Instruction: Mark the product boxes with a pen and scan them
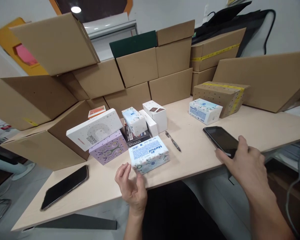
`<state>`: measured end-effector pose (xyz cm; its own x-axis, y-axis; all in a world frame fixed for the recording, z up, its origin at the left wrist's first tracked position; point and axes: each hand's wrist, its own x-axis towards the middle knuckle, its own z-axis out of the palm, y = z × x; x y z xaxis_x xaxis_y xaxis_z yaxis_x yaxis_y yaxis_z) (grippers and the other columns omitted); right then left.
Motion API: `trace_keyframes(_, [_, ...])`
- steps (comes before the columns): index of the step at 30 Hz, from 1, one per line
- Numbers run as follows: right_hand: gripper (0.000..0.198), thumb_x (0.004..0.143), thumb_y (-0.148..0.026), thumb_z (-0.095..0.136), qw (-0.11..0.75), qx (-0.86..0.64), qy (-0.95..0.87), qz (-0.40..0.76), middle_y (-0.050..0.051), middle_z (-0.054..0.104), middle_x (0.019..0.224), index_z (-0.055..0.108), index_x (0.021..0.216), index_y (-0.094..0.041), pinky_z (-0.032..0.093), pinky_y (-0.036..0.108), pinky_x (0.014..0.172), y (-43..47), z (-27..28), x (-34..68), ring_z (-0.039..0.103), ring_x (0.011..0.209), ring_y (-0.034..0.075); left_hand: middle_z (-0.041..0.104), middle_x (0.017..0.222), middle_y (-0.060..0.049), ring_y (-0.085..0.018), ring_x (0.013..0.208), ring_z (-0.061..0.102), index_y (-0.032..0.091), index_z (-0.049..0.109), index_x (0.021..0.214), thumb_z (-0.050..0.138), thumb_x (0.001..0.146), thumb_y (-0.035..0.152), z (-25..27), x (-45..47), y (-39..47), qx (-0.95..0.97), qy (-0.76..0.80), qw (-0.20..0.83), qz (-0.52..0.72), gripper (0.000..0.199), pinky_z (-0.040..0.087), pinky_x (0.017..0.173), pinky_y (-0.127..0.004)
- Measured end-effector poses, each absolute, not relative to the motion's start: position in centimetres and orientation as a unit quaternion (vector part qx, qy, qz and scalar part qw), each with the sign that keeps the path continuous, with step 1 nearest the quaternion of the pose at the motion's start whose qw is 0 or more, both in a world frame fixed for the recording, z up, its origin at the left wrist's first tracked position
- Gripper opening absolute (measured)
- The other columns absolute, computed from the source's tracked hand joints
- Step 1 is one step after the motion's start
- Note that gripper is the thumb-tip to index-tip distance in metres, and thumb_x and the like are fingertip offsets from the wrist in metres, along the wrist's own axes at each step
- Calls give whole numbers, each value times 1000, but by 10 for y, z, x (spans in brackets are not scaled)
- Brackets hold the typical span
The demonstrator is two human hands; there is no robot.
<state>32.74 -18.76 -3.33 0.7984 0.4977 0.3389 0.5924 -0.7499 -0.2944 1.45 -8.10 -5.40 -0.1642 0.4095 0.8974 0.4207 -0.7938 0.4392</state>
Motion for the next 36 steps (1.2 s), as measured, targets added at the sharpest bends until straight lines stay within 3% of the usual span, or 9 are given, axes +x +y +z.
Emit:
trace_keyframes(3, [88, 87, -65, 48, 285, -907, -300, -74, 26, 58, 125, 32, 153, -10, 49, 48, 86, -210, -35, 315, 59, 113, 42, 60, 114, -10, -25, 112, 58, 22, 63, 128, 66, 84, 9, -57, 14, -85, -628, -288, -15, -723, 46, 51, 92, -46])
trace_keyframes(7, [87, 81, -69, 55, 445, -841, -301, 62, 17, 59, 136, 41, 150, -18, 49, 48, 100, -230, -43, 295, 60, 120, 35, 65, 101, -7, -22, 97, 62, 22, 70, 117, 66, 84, 9, -64, 21, -110, -645, -246, -72, -719, 36, 53, 79, -37])
trace_keyframes(10, [79, 82, -62, 63, 558, -757, -302, 152, 12, 60, 139, 44, 148, -24, 49, 46, 104, -232, -45, 272, 59, 125, 32, 70, 99, -8, -23, 96, 66, 23, 74, 109, 64, 90, 18, -60, 36, -137, -649, -278, -263, -657, 22, 56, 82, -37])
trace_keyframes(14, [69, 87, -51, 65, 650, -656, -333, 189, 11, 57, 143, 44, 147, -26, 54, 42, 102, -230, -37, 230, 57, 130, 29, 70, 121, -13, -25, 107, 69, 21, 66, 130, 61, 94, 41, -37, 59, -153, -518, -315, -578, -546, 41, 55, 94, -38])
trace_keyframes(18, [68, 90, -42, 63, 638, -622, -435, 132, 13, 54, 145, 37, 151, -24, 55, 43, 102, -229, -31, 193, 56, 132, 29, 65, 135, -11, -24, 124, 62, 26, 57, 139, 58, 94, 53, -7, 73, -147, -367, -230, -706, -560, 53, 49, 106, -38])
trace_keyframes(22, [70, 90, -37, 61, 608, -600, -519, -29, 16, 53, 139, 34, 152, -22, 56, 47, 98, -221, -29, 162, 57, 127, 30, 73, 120, -8, -26, 122, 64, 25, 68, 126, 53, 95, 52, 14, 78, -145, -259, -204, -744, -581, 44, 45, 111, -43])
trace_keyframes(25, [68, 89, -33, 61, 599, -599, -519, -114, 17, 52, 131, 36, 150, -18, 59, 47, 92, -212, -26, 142, 59, 119, 29, 76, 108, -12, -29, 114, 68, 18, 71, 120, 46, 96, 53, 22, 76, -146, -187, -239, -778, -550, 50, 49, 106, -44])
trace_keyframes(28, [71, 86, -30, 64, 595, -599, -515, -148, 19, 49, 131, 37, 150, -18, 60, 47, 88, -206, -23, 130, 58, 118, 30, 76, 105, -16, -32, 110, 70, 13, 68, 124, 42, 94, 57, 25, 72, -144, -168, -249, -814, -497, 59, 52, 101, -46])
trace_keyframes(36, [72, 84, -34, 66, 602, -600, -500, -166, 19, 47, 131, 39, 148, -19, 60, 51, 86, -193, -23, 123, 57, 119, 33, 73, 118, -17, -35, 107, 70, 14, 69, 122, 43, 90, 63, 23, 69, -136, -175, -180, -861, -442, 65, 51, 101, -52])
